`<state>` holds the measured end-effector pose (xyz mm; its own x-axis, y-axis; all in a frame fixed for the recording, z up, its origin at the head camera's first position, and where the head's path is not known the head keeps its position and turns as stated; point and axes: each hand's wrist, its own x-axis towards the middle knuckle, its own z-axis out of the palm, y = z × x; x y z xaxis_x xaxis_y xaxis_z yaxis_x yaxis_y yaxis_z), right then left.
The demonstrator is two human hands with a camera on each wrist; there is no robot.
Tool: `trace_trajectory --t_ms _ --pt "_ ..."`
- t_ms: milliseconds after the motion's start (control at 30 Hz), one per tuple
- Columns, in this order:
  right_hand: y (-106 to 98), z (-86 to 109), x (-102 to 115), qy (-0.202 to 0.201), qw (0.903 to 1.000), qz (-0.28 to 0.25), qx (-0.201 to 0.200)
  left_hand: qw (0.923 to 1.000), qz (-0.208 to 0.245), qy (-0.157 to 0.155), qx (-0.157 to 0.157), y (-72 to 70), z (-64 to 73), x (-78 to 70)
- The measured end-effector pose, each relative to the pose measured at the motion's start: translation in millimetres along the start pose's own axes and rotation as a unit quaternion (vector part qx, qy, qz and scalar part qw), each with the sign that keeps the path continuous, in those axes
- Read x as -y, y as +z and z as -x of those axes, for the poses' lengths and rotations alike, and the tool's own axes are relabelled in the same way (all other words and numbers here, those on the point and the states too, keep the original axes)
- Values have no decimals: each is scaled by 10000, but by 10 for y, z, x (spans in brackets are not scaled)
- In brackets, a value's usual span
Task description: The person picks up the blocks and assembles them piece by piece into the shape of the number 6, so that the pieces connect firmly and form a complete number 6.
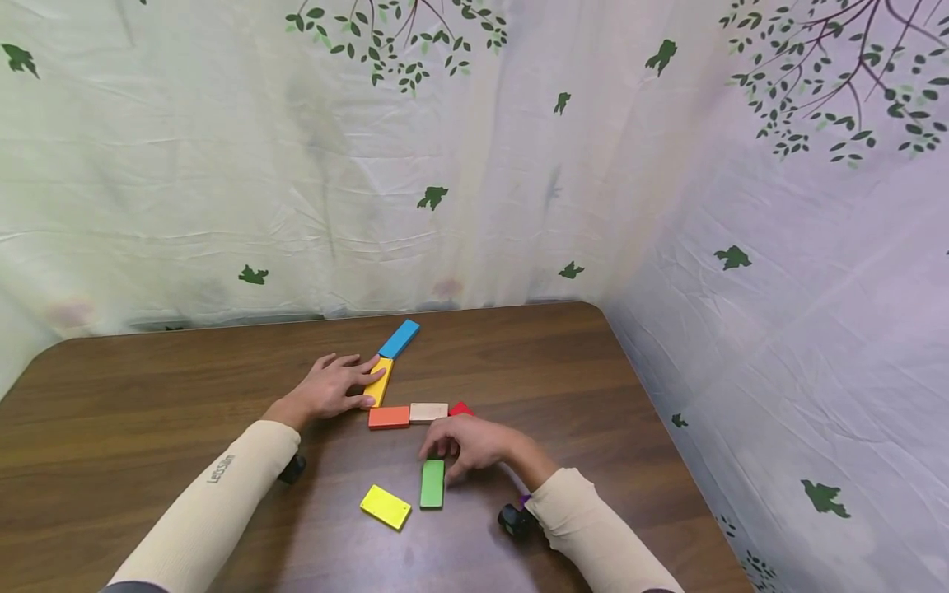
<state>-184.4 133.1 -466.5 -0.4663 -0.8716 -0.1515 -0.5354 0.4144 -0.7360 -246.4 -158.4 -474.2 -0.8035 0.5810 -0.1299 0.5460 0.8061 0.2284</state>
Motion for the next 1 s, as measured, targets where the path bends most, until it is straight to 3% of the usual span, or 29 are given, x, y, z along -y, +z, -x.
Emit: trace_trajectory --t_ms 667,1000 --pt "44 -86 29 249 9975 346 557 10000 -11 4 -4 -9 5 -7" --pt "41 -46 32 198 9974 538 444 10000 -22 32 -48 -17 12 -9"
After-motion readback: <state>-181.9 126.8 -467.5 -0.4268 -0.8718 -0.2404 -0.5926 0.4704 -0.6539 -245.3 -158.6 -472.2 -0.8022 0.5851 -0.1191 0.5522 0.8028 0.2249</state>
